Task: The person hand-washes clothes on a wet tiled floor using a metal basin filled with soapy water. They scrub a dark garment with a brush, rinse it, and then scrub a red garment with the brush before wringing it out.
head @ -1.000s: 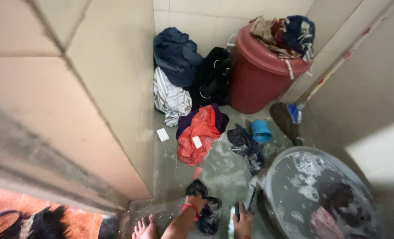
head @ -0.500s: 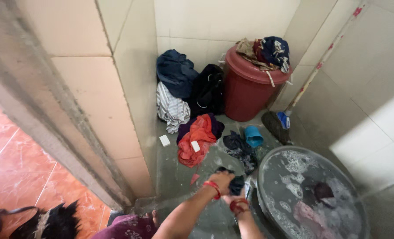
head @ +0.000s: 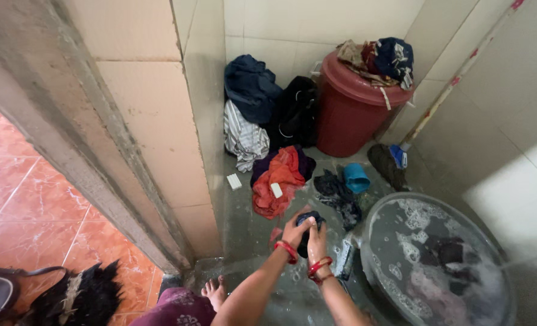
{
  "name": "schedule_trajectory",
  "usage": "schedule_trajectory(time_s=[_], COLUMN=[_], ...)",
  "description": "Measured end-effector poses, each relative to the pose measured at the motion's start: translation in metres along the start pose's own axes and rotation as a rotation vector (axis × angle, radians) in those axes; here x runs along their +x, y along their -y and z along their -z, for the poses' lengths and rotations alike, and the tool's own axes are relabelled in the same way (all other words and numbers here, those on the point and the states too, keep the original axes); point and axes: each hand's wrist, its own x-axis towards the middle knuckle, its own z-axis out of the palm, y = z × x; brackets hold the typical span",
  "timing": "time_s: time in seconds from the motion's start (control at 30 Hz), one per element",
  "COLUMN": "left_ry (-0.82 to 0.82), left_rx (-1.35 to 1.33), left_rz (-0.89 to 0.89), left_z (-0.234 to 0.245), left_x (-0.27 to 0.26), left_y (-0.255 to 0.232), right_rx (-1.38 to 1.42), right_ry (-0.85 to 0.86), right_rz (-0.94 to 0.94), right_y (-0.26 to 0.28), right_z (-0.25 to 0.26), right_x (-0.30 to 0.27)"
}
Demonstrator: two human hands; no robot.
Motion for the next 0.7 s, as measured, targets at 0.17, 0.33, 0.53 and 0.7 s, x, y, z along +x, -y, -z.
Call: schedule_trajectory(time_s=[0.17,0.33,0.53,0.7], left_ry=[-0.195,-0.311,0.117,0.327], left_rx=[-0.061,-0.009,-0.377,0.097], left_rz=[0.086,0.242,0.469,0.195], left_z=[-0.015,-0.011,-0.033,-0.01], left_x=[0.017,0.012,0.017,0.054], left_y=[0.034,0.04,0.017,0.051], right_rx=[-0.273,-0.282,0.647,0.768], right_ry=[-0.19,-0.206,-0.2,-0.335], right_rz=[-0.023,0.052,-0.497,-0.143], right_y=[-0.012,-0.027,-0.023,0.01], right_z=[-0.009,-0.011,0.057,0.186], right_x=[0.002,-0.001,0.041,0.088])
